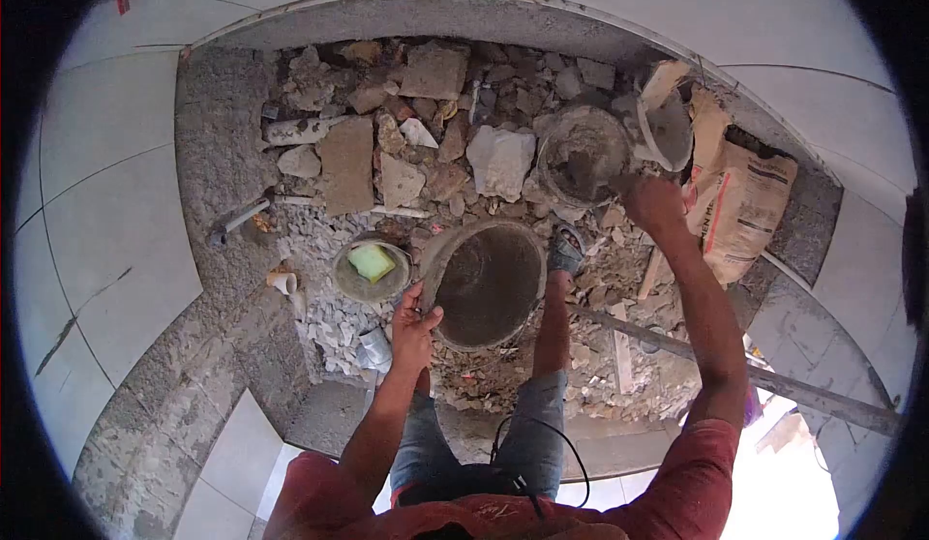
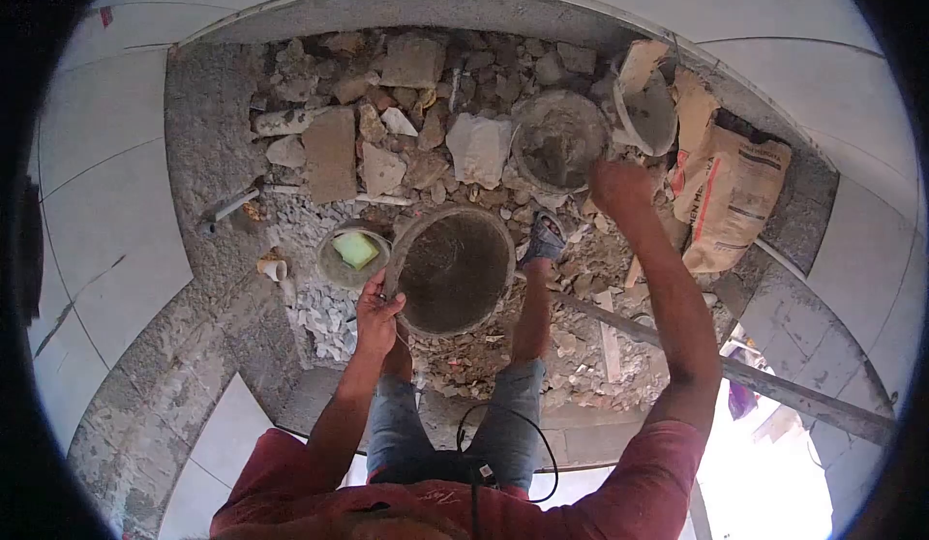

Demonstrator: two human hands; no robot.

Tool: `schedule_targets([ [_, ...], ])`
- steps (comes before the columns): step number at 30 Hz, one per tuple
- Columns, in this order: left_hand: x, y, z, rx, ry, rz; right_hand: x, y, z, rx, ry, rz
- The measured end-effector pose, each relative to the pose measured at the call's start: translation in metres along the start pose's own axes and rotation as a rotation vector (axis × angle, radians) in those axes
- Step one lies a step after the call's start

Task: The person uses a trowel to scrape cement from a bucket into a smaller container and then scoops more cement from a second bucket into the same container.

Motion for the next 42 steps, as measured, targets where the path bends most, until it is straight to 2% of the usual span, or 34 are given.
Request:
schedule_targets([
  [2, -0.001, 0.003, 0.001, -0.026, -0.027, -0.017, 0.009, 0.034, 0.02, -0.046, 0.05, -0.094],
  [4, 0.009, 0.0, 0.002, 0.01, 0.046, -0.029, 0.049, 0.061, 0.06, -0.048, 0.002, -0.038],
  [5, 0.011, 0.002, 0.003, 0.015, 0.052, -0.025, 0.059, 0.061, 0.074, -0.045, -0.003, -0.031],
  [7, 0.004, 0.005, -0.001, 0.018, 0.0, 0.028, 0.089, 0.044, 0.09, 0.108, 0.146, 0.162],
  [9, 0.006, 0.0, -0.008, 0.011, -0.006, 0.039, 0.132, 0.004, 0.103, 0.132, 0.189, 0.213],
  [11, 0.012, -0.001, 0.004, 0.029, -0.013, 0.025, 0.115, -0.021, 0.072, 0.088, 0.013, 0.299],
  [13, 0.012, -0.001, 0.001, 0.004, 0.02, -0.027, 0.126, -0.039, 0.056, 0.12, 0.061, 0.32],
  [15, 0.024, -0.008, 0.004, 0.064, 0.024, -0.033, 0.111, -0.051, 0.05, 0.16, 0.067, 0.334],
  [17, 0.02, -0.007, 0.001, -0.002, -0.004, -0.078, 0.095, -0.033, 0.041, 0.083, -0.025, 0.131],
  [20, 0.01, -0.004, 0.0, 0.05, 0.045, 0.012, 0.043, -0.023, 0.02, 0.048, -0.058, 0.123],
  [22, 0.014, -0.011, -0.005, 0.048, 0.045, -0.01, 0.03, -0.008, 0.007, 0.027, -0.035, 0.086],
  [24, 0.018, -0.012, -0.002, 0.064, 0.06, -0.033, 0.009, 0.019, 0.008, -0.067, -0.18, 0.056],
  [26, 0.013, -0.004, -0.004, 0.007, 0.031, -0.011, 0.038, 0.064, 0.043, -0.085, -0.148, 0.001],
  [29, 0.01, 0.004, -0.009, -0.029, -0.035, -0.015, 0.084, 0.095, 0.089, 0.046, -0.137, 0.159],
  [31, 0.013, 0.008, 0.0, -0.017, -0.025, 0.028, 0.096, 0.089, 0.103, 0.163, -0.189, 0.284],
  [33, 0.004, 0.006, -0.016, -0.028, -0.049, 0.066, 0.072, 0.045, 0.075, 0.109, -0.048, 0.256],
  [35, 0.016, 0.006, -0.005, 0.048, -0.002, -0.01, 0.101, 0.001, 0.088, 0.097, -0.09, 0.177],
  [37, 0.017, 0.009, -0.006, 0.043, -0.001, -0.031, 0.106, -0.029, 0.085, 0.09, -0.093, 0.14],
  [41, 0.034, 0.008, -0.005, 0.04, 0.042, -0.073, 0.069, -0.034, 0.05, 0.08, -0.056, -0.036],
  [42, 0.035, 0.006, -0.004, 0.032, 0.042, -0.056, 0.063, -0.027, 0.049, 0.016, -0.099, -0.106],
])
Point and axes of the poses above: each hand's wrist, its own z-axis towards the middle knuckle, its own x-axis out of the palm, y = z × x, the point moved 7 cm from there along z, towards the middle knuckle, and after that the axes turned 13 degrees about x, right-handed, at the moved point
